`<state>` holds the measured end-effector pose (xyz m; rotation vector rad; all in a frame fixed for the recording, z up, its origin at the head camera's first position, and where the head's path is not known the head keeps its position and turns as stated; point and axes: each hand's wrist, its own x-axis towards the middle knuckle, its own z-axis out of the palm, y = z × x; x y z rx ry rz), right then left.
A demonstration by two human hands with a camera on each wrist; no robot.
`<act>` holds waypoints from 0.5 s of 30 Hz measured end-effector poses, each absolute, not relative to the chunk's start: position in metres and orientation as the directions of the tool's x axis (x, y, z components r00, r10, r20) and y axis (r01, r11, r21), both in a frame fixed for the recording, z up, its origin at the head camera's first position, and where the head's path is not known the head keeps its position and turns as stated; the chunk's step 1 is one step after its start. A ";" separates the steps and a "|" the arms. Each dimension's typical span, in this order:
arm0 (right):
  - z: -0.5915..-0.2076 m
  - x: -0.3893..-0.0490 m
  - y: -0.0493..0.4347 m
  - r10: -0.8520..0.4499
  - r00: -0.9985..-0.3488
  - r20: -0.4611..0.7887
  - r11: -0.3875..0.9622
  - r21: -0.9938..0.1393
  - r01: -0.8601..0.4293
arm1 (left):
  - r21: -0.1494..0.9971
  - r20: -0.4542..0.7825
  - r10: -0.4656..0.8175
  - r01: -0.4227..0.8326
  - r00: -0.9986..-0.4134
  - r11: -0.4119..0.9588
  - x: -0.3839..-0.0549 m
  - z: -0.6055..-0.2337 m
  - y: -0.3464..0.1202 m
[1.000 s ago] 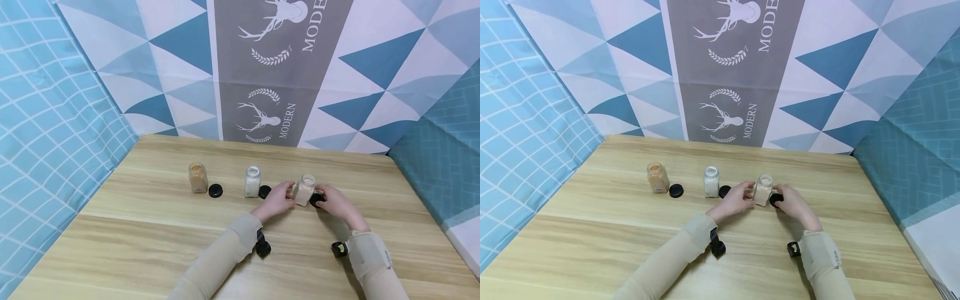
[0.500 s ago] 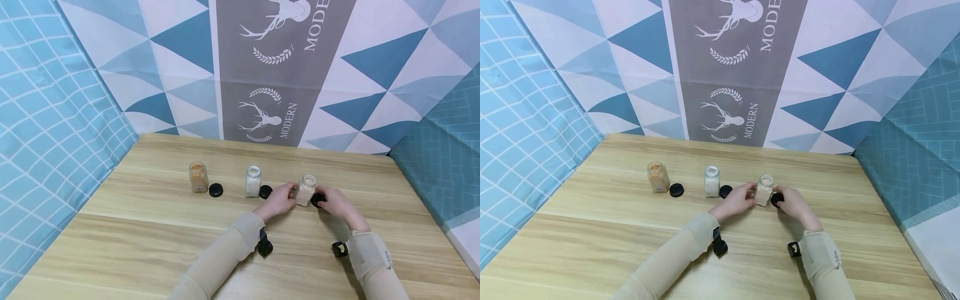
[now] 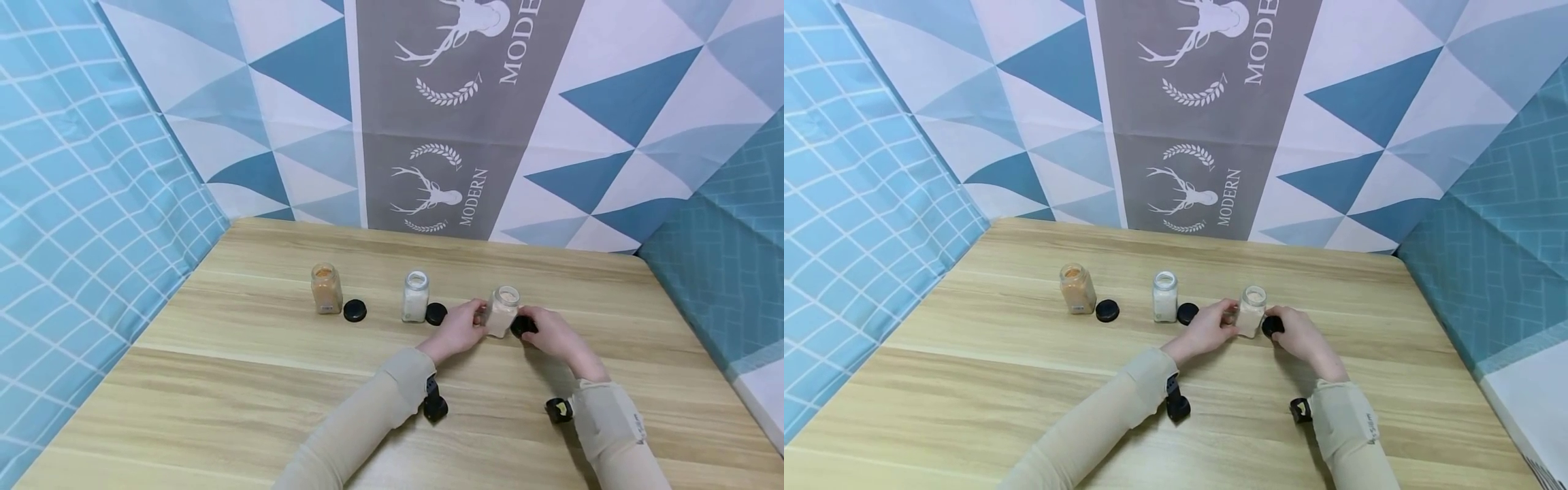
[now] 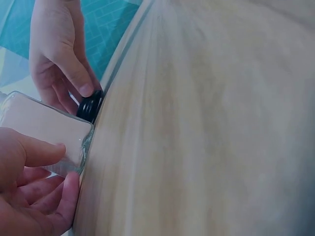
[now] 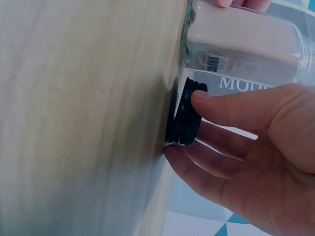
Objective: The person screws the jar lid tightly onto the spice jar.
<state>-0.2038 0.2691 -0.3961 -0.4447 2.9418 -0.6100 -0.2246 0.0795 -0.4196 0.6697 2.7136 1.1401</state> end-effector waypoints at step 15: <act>-0.390 -0.196 0.276 -0.313 -0.948 0.058 0.835 -0.459 -0.304 | 0.683 0.063 0.433 0.355 -0.899 0.638 -0.223 -0.424 0.080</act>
